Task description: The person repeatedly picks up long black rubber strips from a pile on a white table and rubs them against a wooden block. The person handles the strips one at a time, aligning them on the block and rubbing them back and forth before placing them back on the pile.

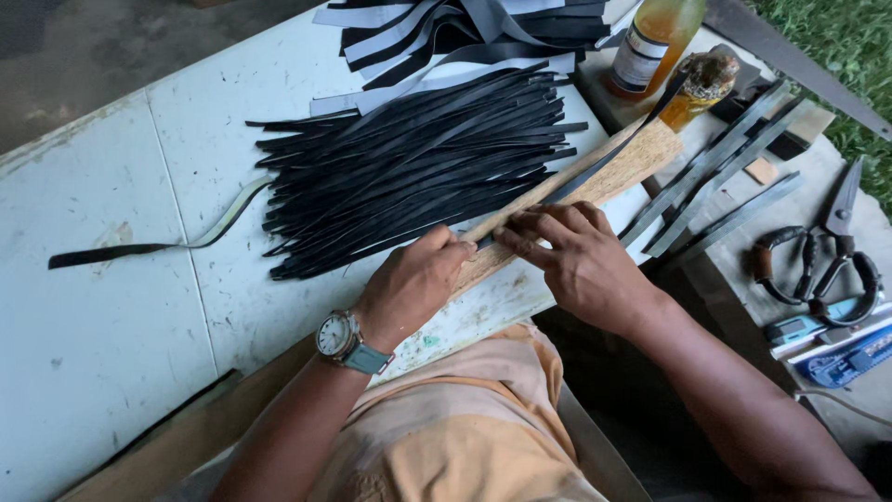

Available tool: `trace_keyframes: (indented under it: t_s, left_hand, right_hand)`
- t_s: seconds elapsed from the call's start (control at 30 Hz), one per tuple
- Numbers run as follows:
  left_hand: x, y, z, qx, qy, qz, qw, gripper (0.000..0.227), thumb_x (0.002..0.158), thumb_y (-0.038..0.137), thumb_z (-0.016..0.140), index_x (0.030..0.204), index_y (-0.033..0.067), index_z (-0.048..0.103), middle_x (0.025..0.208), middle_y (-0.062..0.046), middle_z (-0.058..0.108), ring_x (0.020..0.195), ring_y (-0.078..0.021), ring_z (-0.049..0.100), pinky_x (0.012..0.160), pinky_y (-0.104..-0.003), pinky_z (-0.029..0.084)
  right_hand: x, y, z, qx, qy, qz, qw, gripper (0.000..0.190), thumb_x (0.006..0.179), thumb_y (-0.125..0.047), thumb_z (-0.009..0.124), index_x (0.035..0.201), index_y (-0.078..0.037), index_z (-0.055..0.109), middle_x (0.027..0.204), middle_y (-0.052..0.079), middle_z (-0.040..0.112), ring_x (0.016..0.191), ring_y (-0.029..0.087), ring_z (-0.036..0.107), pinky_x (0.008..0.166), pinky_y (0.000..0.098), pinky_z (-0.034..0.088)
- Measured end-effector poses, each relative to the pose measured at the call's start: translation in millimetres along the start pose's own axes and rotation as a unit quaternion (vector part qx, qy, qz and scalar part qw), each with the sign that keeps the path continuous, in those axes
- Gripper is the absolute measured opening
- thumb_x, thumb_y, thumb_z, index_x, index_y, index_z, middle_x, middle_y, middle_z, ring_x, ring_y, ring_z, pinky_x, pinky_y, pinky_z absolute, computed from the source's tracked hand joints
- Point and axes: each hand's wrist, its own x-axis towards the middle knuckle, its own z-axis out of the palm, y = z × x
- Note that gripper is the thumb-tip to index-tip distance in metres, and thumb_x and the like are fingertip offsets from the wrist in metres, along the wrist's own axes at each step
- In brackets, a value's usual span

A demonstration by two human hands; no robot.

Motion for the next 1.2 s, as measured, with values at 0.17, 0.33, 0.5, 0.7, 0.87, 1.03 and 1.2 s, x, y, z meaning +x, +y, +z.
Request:
trace_keyframes:
  t_s: [0.17,0.33,0.5,0.7,0.87,1.03,1.2]
  left_hand:
    - [3,6,-1,0.001,-0.006,-0.010,1.000,0.023,0.095,0.004,0.058,0.112,0.0045,0.072,0.099,-0.013,0.064,0.086,-0.0325,0.068,0.070,-0.043,0.056]
    - [-7,3,-11,0.000,-0.028,0.002,1.000,0.025,0.092,0.003,0.060,0.114,0.0031,0.071,0.100,-0.013,0.065,0.088,-0.0326,0.068,0.072,-0.042,0.056]
    - [-24,-9,-25,0.020,-0.013,0.024,0.999,0.022,0.092,0.004,0.062,0.111,0.0038,0.072,0.098,-0.011,0.066,0.086,-0.0301,0.069,0.072,-0.039,0.057]
    - [-25,-6,-23,0.037,-0.027,0.019,0.999,0.018,0.095,0.004,0.059,0.108,0.0032,0.072,0.097,-0.011,0.066,0.082,-0.0306,0.069,0.068,-0.040,0.057]
    - [-30,-3,-25,0.033,-0.055,-0.030,0.997,0.017,0.097,0.005,0.059,0.108,0.0034,0.072,0.101,-0.012,0.065,0.080,-0.0313,0.069,0.066,-0.041,0.056]
    - [-45,-11,-34,0.005,0.007,0.026,1.000,0.023,0.091,0.003,0.063,0.112,0.0038,0.073,0.097,-0.010,0.066,0.081,-0.0301,0.069,0.068,-0.038,0.057]
    - [-54,-15,-32,0.004,0.000,0.001,1.000,0.021,0.093,0.002,0.062,0.111,0.0020,0.073,0.098,-0.009,0.066,0.079,-0.0272,0.070,0.066,-0.036,0.058]
  right_hand:
    - [3,-10,2,-0.033,-0.009,0.007,0.999,0.058,0.081,-0.008,0.058,0.138,-0.013,0.062,0.131,0.008,0.061,0.126,0.029,0.053,0.105,0.0466,0.038]
    - [4,-17,6,-0.047,0.001,-0.021,0.999,0.055,0.081,-0.011,0.058,0.136,-0.015,0.063,0.128,0.007,0.061,0.128,0.028,0.052,0.108,0.0521,0.036]
    - [6,-18,10,0.001,-0.006,-0.021,1.000,0.062,0.081,-0.008,0.056,0.143,-0.013,0.062,0.133,0.009,0.059,0.131,0.031,0.049,0.110,0.0517,0.036]
    - [9,-27,12,-0.027,-0.017,-0.032,0.999,0.055,0.082,-0.011,0.057,0.137,-0.013,0.062,0.139,0.007,0.058,0.136,0.028,0.047,0.111,0.0576,0.033]
    - [10,-37,19,-0.050,0.016,-0.046,0.998,0.052,0.084,-0.015,0.057,0.135,-0.011,0.063,0.133,0.009,0.060,0.133,0.033,0.049,0.110,0.0572,0.034]
    - [15,-37,22,0.020,0.022,-0.061,0.998,0.054,0.085,-0.011,0.055,0.138,-0.007,0.063,0.132,0.010,0.061,0.129,0.031,0.053,0.109,0.0475,0.038]
    - [14,-45,23,0.009,0.025,-0.055,0.998,0.050,0.088,-0.011,0.053,0.136,-0.009,0.063,0.134,0.009,0.061,0.132,0.032,0.052,0.110,0.0502,0.037]
